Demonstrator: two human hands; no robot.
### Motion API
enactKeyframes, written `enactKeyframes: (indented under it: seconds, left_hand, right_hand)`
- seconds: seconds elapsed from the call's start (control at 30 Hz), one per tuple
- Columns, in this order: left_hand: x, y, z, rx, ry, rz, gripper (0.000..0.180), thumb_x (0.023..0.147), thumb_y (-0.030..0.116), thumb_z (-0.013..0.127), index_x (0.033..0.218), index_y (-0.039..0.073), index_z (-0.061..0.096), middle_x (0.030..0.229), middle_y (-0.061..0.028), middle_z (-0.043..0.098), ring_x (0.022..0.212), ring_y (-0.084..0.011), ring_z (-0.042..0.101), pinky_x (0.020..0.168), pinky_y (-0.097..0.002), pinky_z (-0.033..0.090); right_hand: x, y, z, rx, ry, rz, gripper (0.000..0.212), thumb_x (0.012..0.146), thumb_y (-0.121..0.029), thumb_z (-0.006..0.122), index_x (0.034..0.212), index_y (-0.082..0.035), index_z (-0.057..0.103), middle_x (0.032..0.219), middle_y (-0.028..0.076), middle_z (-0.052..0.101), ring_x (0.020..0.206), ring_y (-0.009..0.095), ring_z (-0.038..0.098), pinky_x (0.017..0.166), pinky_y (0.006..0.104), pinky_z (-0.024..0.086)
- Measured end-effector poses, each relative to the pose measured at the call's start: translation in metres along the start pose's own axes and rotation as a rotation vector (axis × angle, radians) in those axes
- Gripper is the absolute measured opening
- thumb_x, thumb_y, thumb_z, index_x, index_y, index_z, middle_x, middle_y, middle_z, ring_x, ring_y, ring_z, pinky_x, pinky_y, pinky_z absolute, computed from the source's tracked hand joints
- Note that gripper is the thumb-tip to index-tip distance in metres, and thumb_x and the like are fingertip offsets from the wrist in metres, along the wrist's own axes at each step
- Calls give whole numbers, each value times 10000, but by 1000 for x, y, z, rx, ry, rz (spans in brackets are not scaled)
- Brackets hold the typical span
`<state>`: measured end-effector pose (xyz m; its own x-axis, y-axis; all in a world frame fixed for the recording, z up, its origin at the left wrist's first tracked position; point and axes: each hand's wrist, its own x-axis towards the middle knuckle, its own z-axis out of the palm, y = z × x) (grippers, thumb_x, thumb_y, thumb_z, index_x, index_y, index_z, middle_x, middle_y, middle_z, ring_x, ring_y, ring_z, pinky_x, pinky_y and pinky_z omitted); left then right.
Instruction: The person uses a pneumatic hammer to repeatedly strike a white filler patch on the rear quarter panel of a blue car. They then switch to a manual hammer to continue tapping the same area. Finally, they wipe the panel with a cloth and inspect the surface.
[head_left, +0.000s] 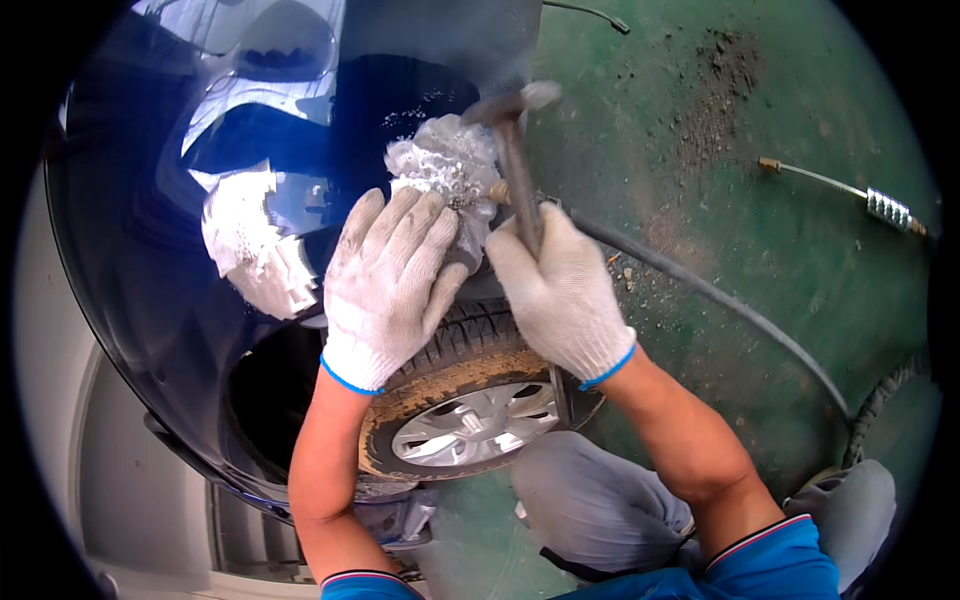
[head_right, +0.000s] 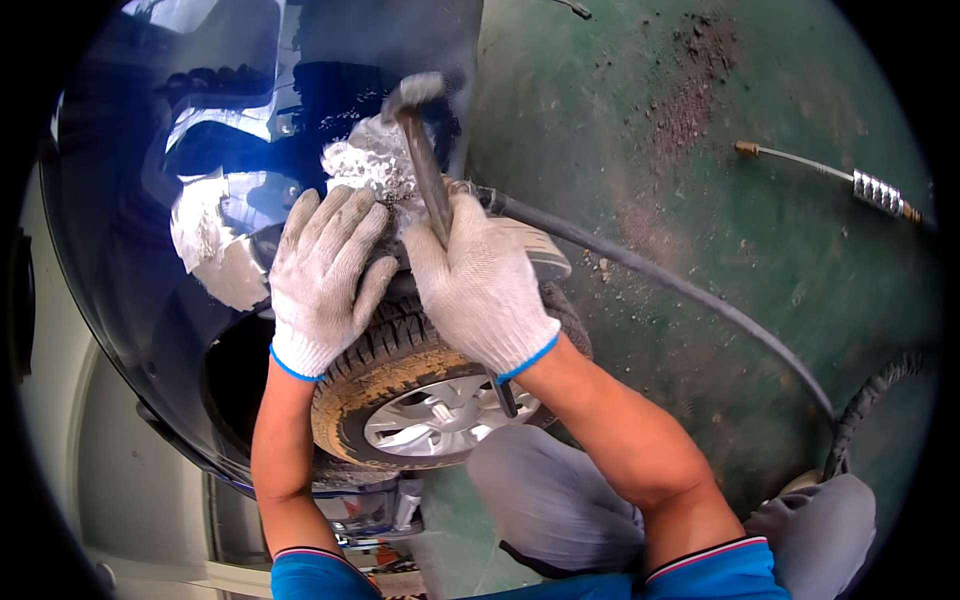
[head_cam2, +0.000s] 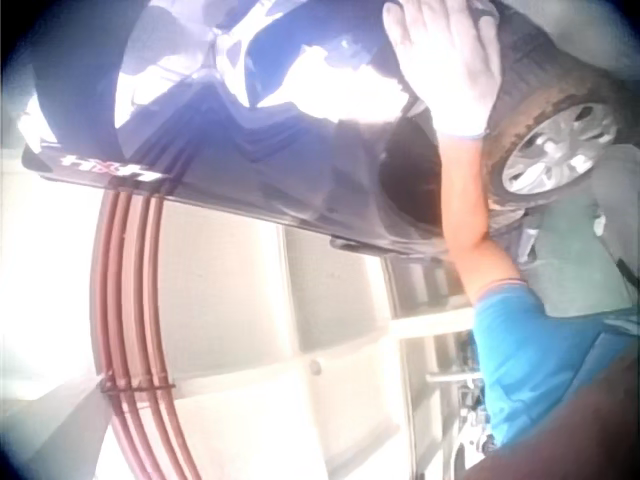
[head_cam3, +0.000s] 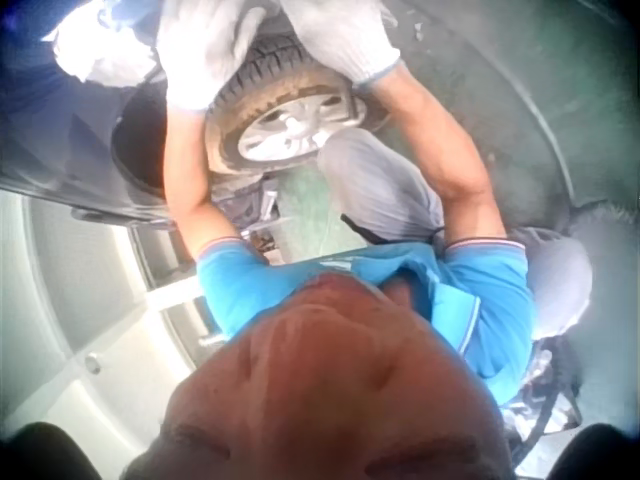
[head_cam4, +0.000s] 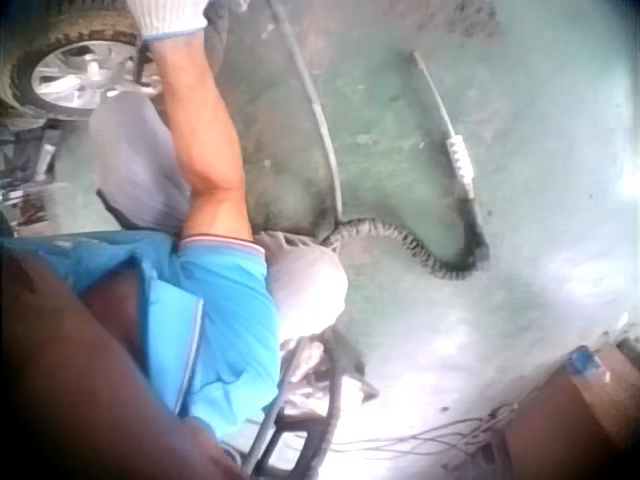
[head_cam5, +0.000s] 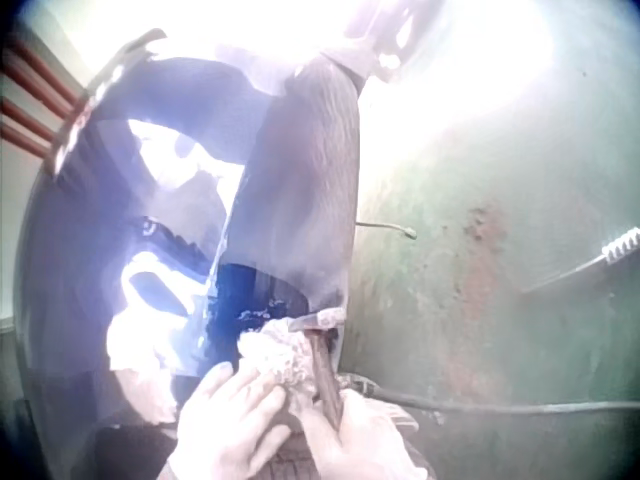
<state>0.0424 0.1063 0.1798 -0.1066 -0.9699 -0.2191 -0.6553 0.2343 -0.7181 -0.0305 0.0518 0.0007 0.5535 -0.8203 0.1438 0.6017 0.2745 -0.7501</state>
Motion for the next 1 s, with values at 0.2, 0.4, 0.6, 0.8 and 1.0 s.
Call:
enactKeyframes:
  seconds: [0.2, 0.4, 0.6, 0.8, 1.0]
  left_hand:
    - [14, -31, 7, 362, 84, -216, 685, 990, 438, 715, 1523, 37, 556, 1583, -204, 548, 1505, -377, 483, 1299, -517, 279]
    - [45, -55, 6, 575, 168, -325, 794, 1005, 594, 621, 1545, 19, 533, 1604, -196, 531, 1513, -341, 482, 1299, -508, 275]
    - [38, -26, 37, 389, 144, -227, 864, 953, 617, 687, 1552, 16, 529, 1629, -181, 506, 1552, -301, 439, 1322, -480, 238]
    - [34, -25, 22, 310, 66, -128, 777, 967, 543, 701, 1509, 2, 570, 1584, -205, 552, 1510, -339, 490, 1300, -507, 284]
    - [58, -80, 5, 512, 225, -304, 826, 1007, 599, 613, 1581, 19, 483, 1639, -243, 466, 1545, -364, 433, 1295, -506, 284]
  right_hand:
    - [-1, -8, -24, 120, -152, 251, 333, 1016, -262, 621, 1023, 71, 614, 781, 138, 668, 688, 247, 669, 656, 418, 546]
    - [5, -36, -58, 363, 203, 176, 228, 1036, -202, 647, 1059, 19, 594, 669, 25, 570, 420, 106, 505, 378, 262, 379]
    - [6, -32, -62, 414, 283, 135, 219, 1043, -202, 666, 1114, -3, 608, 656, 22, 539, 421, 109, 475, 389, 258, 353]
    - [4, -31, -54, 377, 252, 182, 229, 1034, -213, 680, 1106, -6, 615, 655, 19, 548, 422, 105, 477, 391, 263, 358]
    - [3, -27, -50, 430, 255, 185, 216, 1025, -179, 680, 1080, 15, 606, 645, 32, 549, 412, 118, 492, 388, 267, 363]
